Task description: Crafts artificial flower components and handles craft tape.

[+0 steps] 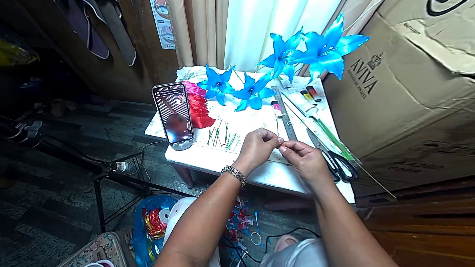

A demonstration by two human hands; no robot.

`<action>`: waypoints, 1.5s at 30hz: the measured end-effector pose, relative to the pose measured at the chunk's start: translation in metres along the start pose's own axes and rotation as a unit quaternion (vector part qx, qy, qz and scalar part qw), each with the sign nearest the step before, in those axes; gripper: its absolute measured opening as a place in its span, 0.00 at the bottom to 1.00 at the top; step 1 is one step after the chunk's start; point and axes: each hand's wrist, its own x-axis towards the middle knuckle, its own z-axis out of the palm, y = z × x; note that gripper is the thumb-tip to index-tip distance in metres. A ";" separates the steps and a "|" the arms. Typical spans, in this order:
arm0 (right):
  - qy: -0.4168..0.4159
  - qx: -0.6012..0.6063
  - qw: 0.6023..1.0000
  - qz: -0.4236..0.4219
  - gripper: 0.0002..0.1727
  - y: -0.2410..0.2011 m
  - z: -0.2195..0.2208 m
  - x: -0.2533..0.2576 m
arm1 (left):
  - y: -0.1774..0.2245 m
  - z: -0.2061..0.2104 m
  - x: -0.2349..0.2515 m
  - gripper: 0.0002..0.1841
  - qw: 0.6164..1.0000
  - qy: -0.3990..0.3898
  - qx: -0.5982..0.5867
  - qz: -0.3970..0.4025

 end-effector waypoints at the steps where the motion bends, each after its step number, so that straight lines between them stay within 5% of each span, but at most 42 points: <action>1: -0.008 0.002 1.000 0.016 0.04 -0.001 -0.001 0.000 | 0.001 -0.001 0.001 0.07 1.000 -0.006 0.003 0.004; 14: -0.037 0.168 0.980 0.096 0.09 0.001 0.001 -0.001 | 0.005 -0.015 -0.004 0.11 0.995 -0.097 -0.006 -0.016; 24: 0.011 0.058 0.998 0.004 0.02 0.003 0.004 -0.002 | 0.000 -0.007 -0.004 0.06 0.999 -0.038 -0.017 -0.017; 35: -0.011 0.092 0.994 0.066 0.03 0.005 0.004 0.001 | 0.004 -0.017 -0.004 0.08 0.996 -0.045 0.071 0.005; 45: 0.047 0.062 0.997 0.006 0.03 0.004 0.009 0.000 | -0.001 -0.004 -0.005 0.07 0.998 -0.053 -0.025 -0.032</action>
